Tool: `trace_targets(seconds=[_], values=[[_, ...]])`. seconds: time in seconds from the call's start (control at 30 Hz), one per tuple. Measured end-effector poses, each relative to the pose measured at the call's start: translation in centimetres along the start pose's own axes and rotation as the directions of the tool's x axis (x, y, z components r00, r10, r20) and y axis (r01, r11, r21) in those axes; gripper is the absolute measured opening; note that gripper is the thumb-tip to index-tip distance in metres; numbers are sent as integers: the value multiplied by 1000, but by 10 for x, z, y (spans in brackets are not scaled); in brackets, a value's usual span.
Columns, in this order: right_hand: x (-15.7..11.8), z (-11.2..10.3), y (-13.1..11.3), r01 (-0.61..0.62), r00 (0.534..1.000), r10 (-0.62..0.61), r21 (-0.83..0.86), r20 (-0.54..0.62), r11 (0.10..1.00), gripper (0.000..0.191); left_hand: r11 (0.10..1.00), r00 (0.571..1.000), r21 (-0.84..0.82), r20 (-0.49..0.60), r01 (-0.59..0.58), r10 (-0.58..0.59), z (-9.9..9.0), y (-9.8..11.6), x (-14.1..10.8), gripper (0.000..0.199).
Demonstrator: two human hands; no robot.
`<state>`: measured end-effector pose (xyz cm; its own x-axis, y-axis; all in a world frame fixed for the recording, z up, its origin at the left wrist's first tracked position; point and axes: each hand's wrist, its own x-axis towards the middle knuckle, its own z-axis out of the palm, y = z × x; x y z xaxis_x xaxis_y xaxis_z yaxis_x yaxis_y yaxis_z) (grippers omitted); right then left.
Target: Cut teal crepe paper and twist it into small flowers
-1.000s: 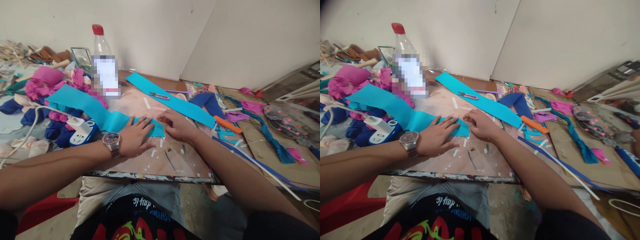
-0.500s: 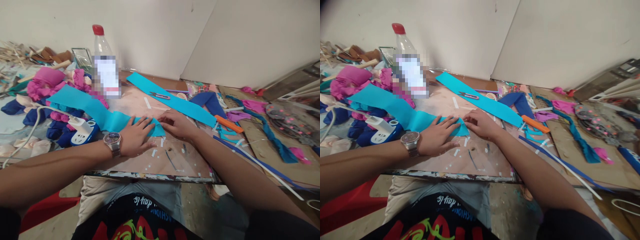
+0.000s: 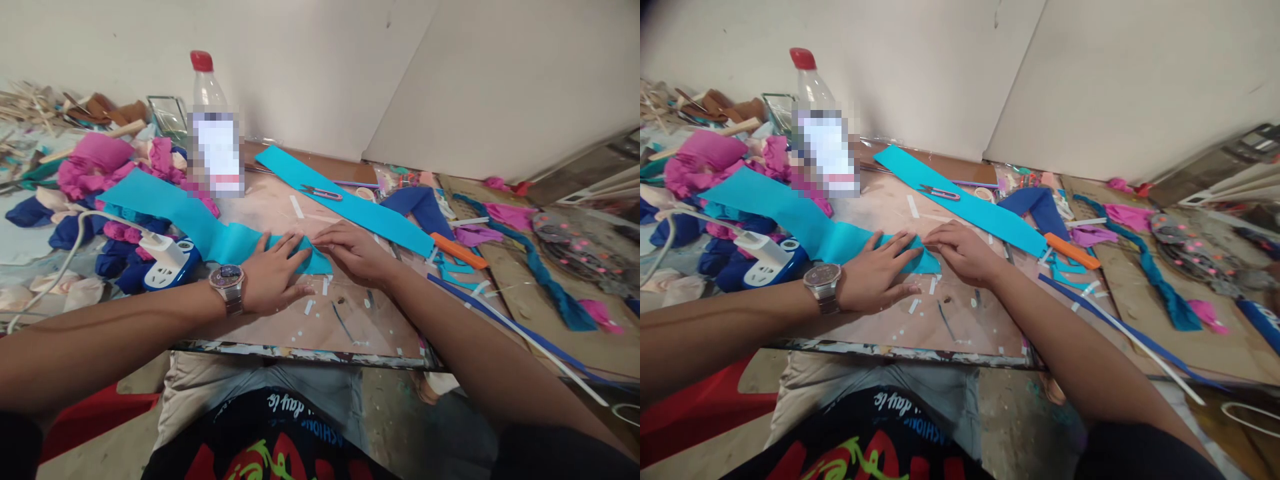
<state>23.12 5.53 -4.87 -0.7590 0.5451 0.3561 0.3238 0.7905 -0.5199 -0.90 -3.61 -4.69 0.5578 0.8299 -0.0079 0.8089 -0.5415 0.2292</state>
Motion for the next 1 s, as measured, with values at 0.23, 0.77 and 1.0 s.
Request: trace_targets(seconds=[0.23, 0.77, 1.0], values=[[-1, -2, -1, -19, 999, 19, 15, 35, 1000, 32, 1000, 1000, 10, 0, 1, -1, 2, -1, 0, 78], [-4, -1, 1, 37, 999, -38, 63, 16, 997, 33, 1000, 1000, 10, 3, 3, -3, 1, 0, 0, 75], [-4, -3, 3, 29, 999, -31, 46, 40, 999, 32, 1000, 1000, 28, -8, -1, 1, 1, -1, 0, 77]])
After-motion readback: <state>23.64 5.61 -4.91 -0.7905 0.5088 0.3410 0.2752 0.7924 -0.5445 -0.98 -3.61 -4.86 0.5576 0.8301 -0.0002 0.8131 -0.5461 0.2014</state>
